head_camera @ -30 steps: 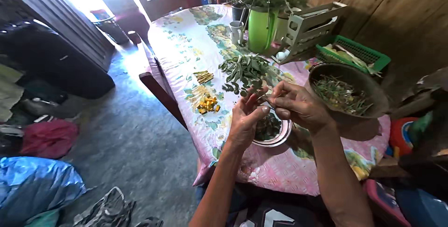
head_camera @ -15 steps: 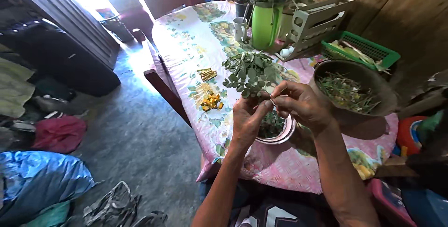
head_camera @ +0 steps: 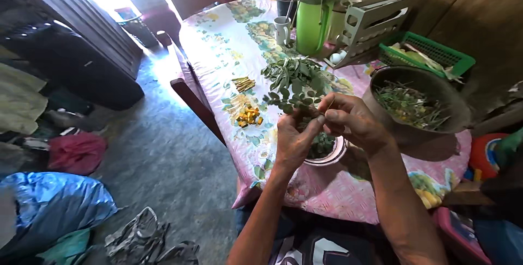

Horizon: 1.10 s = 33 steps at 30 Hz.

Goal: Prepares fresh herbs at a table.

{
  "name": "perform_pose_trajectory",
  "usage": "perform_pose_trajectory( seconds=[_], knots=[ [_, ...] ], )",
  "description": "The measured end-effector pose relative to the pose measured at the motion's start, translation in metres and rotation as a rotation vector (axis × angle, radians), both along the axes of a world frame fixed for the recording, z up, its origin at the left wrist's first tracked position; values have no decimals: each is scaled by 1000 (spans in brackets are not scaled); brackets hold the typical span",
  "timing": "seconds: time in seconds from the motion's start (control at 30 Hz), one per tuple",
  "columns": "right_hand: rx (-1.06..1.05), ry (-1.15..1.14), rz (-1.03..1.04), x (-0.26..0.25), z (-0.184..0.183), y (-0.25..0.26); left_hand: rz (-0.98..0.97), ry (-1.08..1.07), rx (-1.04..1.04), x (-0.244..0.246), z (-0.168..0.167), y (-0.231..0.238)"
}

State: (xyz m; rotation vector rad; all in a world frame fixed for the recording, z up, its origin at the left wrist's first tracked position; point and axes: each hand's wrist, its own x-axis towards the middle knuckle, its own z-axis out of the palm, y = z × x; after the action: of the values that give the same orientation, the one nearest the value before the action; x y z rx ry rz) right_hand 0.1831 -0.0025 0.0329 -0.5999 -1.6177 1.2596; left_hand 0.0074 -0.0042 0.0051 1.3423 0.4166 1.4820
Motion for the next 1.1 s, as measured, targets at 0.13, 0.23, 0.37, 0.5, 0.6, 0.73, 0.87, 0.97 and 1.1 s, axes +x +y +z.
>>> perform_pose_trajectory(
  seconds=[0.13,0.23,0.37,0.5,0.6,0.73,0.87,0.97,1.1],
  knots=[
    [82,-13,-55,-4,0,-1,52,31,25,1,4,-3],
    [140,-11,-100,-7,-1,-1,43,25,58,3,6,-3],
    [148,19,-163,-13,-3,0,123,80,66,4,10,-6],
    [140,49,-175,-16,-5,0,131,68,40,3,14,-7],
    [177,50,-155,-18,-6,3,37,-50,-12,3,11,-5],
    [258,6,-167,-19,-6,3,-73,-145,-44,1,8,-5],
    [304,-18,-204,-21,-5,2,-79,-119,-56,-1,12,-7],
    [280,-17,-244,-17,-4,-1,-70,-69,-85,-1,12,-8],
    [218,15,-259,-10,-3,-3,-59,-23,-99,2,13,-9]
  ],
)
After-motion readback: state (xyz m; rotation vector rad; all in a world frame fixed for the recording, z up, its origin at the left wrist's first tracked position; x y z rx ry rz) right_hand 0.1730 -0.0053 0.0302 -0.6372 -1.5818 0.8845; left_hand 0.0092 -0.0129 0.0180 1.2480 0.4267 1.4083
